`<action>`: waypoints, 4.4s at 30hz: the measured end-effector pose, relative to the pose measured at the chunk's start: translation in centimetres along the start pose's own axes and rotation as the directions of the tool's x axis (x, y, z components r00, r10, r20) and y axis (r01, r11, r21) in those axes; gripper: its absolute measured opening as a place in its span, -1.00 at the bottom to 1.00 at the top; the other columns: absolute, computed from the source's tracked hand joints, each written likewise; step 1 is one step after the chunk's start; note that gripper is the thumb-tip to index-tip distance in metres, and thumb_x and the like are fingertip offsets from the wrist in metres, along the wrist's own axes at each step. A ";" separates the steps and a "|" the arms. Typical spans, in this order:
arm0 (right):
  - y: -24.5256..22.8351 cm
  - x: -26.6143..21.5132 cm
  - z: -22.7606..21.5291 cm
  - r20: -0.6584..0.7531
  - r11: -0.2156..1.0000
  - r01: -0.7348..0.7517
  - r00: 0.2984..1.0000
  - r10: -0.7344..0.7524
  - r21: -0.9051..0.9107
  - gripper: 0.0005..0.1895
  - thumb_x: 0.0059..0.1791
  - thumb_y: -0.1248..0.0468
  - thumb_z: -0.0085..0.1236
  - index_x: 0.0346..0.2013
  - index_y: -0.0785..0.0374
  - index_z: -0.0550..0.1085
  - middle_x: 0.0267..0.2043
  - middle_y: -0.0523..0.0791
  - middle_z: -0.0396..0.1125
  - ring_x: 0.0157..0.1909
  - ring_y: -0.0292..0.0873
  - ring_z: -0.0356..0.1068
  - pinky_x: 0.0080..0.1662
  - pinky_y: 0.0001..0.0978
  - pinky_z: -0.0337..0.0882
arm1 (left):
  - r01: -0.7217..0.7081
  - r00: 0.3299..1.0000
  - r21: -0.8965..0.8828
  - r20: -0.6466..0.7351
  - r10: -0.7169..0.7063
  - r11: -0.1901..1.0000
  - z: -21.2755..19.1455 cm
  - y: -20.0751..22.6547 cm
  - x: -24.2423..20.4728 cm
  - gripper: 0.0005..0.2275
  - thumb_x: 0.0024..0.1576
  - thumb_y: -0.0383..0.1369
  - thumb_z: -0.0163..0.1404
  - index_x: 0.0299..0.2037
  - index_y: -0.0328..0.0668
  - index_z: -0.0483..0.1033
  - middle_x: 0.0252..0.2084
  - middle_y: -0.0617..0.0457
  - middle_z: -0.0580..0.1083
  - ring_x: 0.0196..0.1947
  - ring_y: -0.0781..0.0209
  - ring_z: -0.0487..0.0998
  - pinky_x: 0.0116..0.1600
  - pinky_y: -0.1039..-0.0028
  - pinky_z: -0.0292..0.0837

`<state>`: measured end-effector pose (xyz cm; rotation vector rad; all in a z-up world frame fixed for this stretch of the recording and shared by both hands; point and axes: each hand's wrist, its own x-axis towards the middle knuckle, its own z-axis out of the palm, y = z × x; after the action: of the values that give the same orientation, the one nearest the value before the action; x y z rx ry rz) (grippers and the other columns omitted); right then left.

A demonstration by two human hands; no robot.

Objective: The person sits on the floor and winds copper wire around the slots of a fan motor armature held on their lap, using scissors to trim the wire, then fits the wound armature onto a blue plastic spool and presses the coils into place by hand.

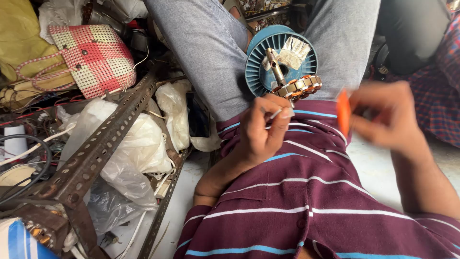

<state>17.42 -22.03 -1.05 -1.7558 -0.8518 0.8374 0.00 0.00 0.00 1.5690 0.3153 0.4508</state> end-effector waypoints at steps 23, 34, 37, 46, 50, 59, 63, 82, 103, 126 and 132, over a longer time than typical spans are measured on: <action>-6.9 3.3 5.9 -0.037 0.966 0.238 0.971 -0.235 0.099 -0.71 -0.19 0.30 0.47 -0.34 0.39 0.53 -0.34 -0.03 0.48 -0.31 -0.18 0.55 -0.21 -0.44 0.52 | -0.360 0.918 0.066 0.203 0.341 0.931 -2.0 0.7 0.4 -0.83 0.21 -0.55 0.19 -0.14 -0.31 0.41 -0.25 -0.05 0.50 -0.29 0.08 0.61 -0.21 0.32 0.54; -6.6 5.0 7.4 -0.182 0.961 0.275 0.946 -0.268 0.016 -0.84 -0.09 0.56 0.26 -0.35 0.42 0.41 -0.41 0.00 0.41 -0.36 -0.14 0.46 -0.24 -0.37 0.50 | -0.495 0.840 0.366 -0.030 0.542 0.788 -2.4 -2.7 0.7 -0.89 0.26 -0.37 0.03 -0.24 -0.18 0.38 -0.15 -0.09 0.50 -0.26 0.00 0.51 -0.15 0.20 0.46; -6.2 6.5 7.2 -0.208 0.915 0.337 0.900 -0.382 -0.222 -0.81 -0.10 0.59 0.24 -0.40 0.45 0.37 -0.41 0.05 0.41 -0.38 -0.10 0.45 -0.27 -0.30 0.49 | -0.228 0.912 0.326 -0.257 0.318 0.917 -1.2 -5.5 -0.2 -0.84 0.36 -0.38 -0.16 -0.24 -0.29 0.22 0.03 -0.37 0.39 0.01 -0.31 0.48 0.12 0.03 0.46; -3.4 7.6 6.5 -0.118 0.751 0.527 0.782 -0.611 -0.399 -0.84 -0.05 0.60 0.39 -0.42 0.44 0.54 -0.37 0.06 0.46 -0.29 0.01 0.54 -0.24 -0.30 0.54 | -0.240 0.955 0.072 -0.161 0.248 0.968 -0.1 -7.0 0.5 -0.86 0.40 -0.40 -0.09 -0.12 -0.32 0.26 0.04 -0.24 0.46 -0.08 -0.02 0.58 -0.02 0.32 0.54; -3.3 7.5 6.3 -0.169 0.793 0.448 0.818 -0.550 -0.412 -0.86 -0.07 0.58 0.38 -0.44 0.43 0.55 -0.39 0.04 0.45 -0.32 -0.01 0.52 -0.28 -0.34 0.51 | -0.255 0.960 0.174 -0.077 0.271 0.951 -0.3 -6.1 1.3 -0.86 0.38 -0.40 -0.02 -0.08 -0.31 0.31 0.01 -0.17 0.46 -0.07 -0.04 0.57 -0.01 0.29 0.53; -2.1 7.3 5.4 -0.160 0.807 0.487 0.815 -0.557 -0.334 -0.91 -0.07 0.56 0.38 -0.39 0.38 0.62 -0.38 0.01 0.47 -0.31 -0.05 0.50 -0.27 -0.37 0.50 | -0.414 0.896 0.325 -0.020 0.444 0.850 -0.2 -7.9 0.9 -0.81 0.35 -0.34 0.09 -0.06 -0.23 0.34 0.14 -0.17 0.38 0.14 -0.03 0.42 0.18 0.07 0.42; -2.4 7.4 5.1 -0.112 0.810 0.492 0.829 -0.547 -0.318 -0.93 -0.06 0.52 0.39 -0.38 0.37 0.62 -0.39 -0.01 0.48 -0.32 -0.08 0.50 -0.28 -0.41 0.48 | -0.610 0.736 0.461 0.030 0.676 0.644 0.1 -9.5 0.3 -0.80 0.33 -0.30 0.15 -0.07 -0.11 0.35 0.11 0.03 0.40 0.17 0.10 0.34 0.18 -0.01 0.41; -4.0 7.2 6.6 -0.127 0.820 0.388 0.870 -0.477 -0.420 -0.87 -0.13 0.55 0.43 -0.41 0.33 0.62 -0.43 -0.01 0.47 -0.36 -0.09 0.50 -0.32 -0.39 0.47 | -0.661 0.697 0.409 0.025 0.716 0.629 0.2 -10.6 0.2 -0.83 0.25 -0.36 0.22 -0.19 0.01 0.42 0.11 0.20 0.47 0.16 0.16 0.32 0.08 0.21 0.42; -5.8 6.5 7.3 -0.160 0.893 0.211 0.942 -0.294 -0.399 -0.83 -0.15 0.42 0.30 -0.27 0.38 0.60 -0.31 -0.02 0.44 -0.30 -0.11 0.48 -0.18 -0.38 0.46 | -0.682 0.684 0.351 -0.005 0.730 0.642 0.2 -10.4 0.6 -0.87 0.31 -0.36 0.17 -0.24 -0.13 0.49 0.10 0.09 0.50 0.16 0.18 0.30 0.08 0.26 0.48; -6.1 6.7 7.1 -0.124 0.928 0.177 0.966 -0.228 -0.327 -0.83 -0.10 0.38 0.27 -0.24 0.40 0.59 -0.30 -0.06 0.46 -0.29 -0.18 0.45 -0.16 -0.45 0.46 | -0.680 0.693 0.293 -0.042 0.719 0.672 0.3 -10.7 0.4 -0.87 0.28 -0.38 0.21 -0.21 -0.17 0.50 0.12 0.06 0.50 0.17 0.15 0.33 0.07 0.24 0.51; -6.0 6.5 7.1 -0.131 0.926 0.181 0.963 -0.235 -0.331 -0.81 -0.08 0.32 0.28 -0.24 0.40 0.60 -0.30 -0.05 0.46 -0.29 -0.18 0.45 -0.17 -0.45 0.46 | -0.684 0.697 0.263 -0.042 0.716 0.681 0.1 -10.6 0.4 -0.88 0.27 -0.40 0.21 -0.25 -0.18 0.52 0.12 0.06 0.51 0.15 0.15 0.33 0.07 0.25 0.51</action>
<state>13.87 -11.61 1.54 -1.9375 -1.0827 0.4193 1.17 0.61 -10.56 1.8629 -0.1689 1.1737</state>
